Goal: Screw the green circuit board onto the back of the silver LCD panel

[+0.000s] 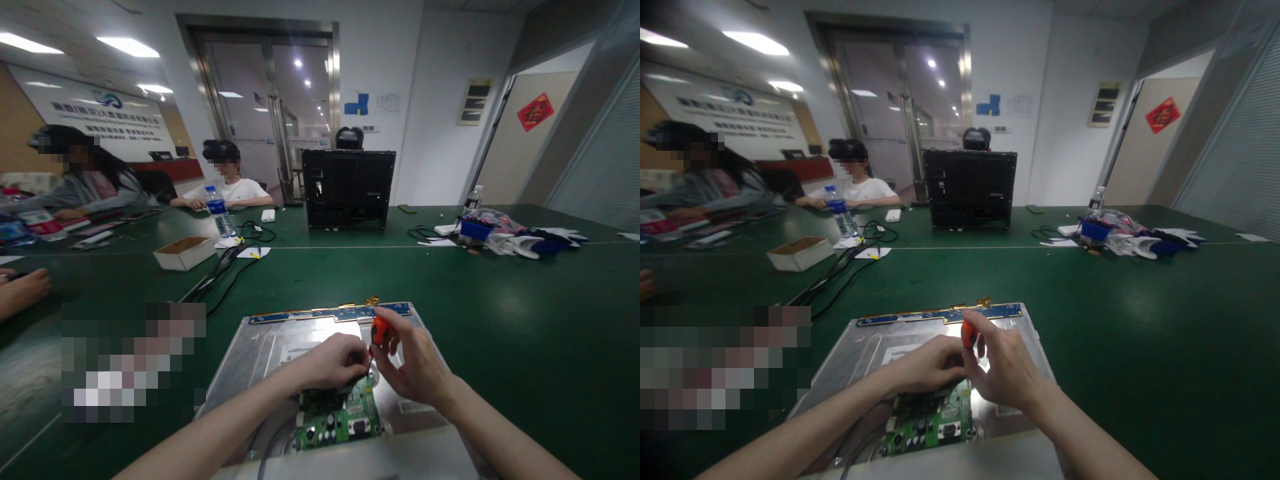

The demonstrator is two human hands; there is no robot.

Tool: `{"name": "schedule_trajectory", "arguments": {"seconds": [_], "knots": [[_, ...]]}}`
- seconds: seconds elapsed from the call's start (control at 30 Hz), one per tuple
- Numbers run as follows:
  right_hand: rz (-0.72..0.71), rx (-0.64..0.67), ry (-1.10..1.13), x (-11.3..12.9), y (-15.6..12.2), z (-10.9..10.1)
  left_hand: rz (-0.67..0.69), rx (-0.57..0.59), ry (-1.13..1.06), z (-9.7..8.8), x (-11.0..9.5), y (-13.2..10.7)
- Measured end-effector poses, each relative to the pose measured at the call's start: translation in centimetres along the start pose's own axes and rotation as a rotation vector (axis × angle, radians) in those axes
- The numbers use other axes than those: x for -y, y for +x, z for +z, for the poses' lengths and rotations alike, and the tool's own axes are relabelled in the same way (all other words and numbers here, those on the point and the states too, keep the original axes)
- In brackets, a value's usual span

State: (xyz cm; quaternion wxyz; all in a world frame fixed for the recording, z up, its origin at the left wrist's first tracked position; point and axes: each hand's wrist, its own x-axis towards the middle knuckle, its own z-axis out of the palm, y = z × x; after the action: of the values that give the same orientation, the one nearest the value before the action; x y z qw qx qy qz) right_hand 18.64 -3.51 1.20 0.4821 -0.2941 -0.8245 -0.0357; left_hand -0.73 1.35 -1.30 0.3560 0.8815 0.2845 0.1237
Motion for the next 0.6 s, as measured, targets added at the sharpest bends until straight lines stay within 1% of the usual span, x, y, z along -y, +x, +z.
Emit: {"name": "schedule_trajectory", "arguments": {"seconds": [0.23,0.37,0.5,0.6], "knots": [[-0.027,-0.052,0.011,-0.23,-0.02,0.33,0.002,0.009,-0.003,-0.12,-0.22,0.01],[-0.041,-0.033,-0.005,-0.33,0.09,0.28,-0.003,-0.001,-0.003,-0.13,-0.22,0.01],[-0.023,-0.001,-0.007,-0.10,0.21,-0.12,-0.015,-0.011,-0.001,-0.06,-0.14,0.03],[-0.027,-0.001,0.011,0.12,0.31,-0.33,-0.021,-0.009,0.000,0.00,-0.16,0.08]]}}
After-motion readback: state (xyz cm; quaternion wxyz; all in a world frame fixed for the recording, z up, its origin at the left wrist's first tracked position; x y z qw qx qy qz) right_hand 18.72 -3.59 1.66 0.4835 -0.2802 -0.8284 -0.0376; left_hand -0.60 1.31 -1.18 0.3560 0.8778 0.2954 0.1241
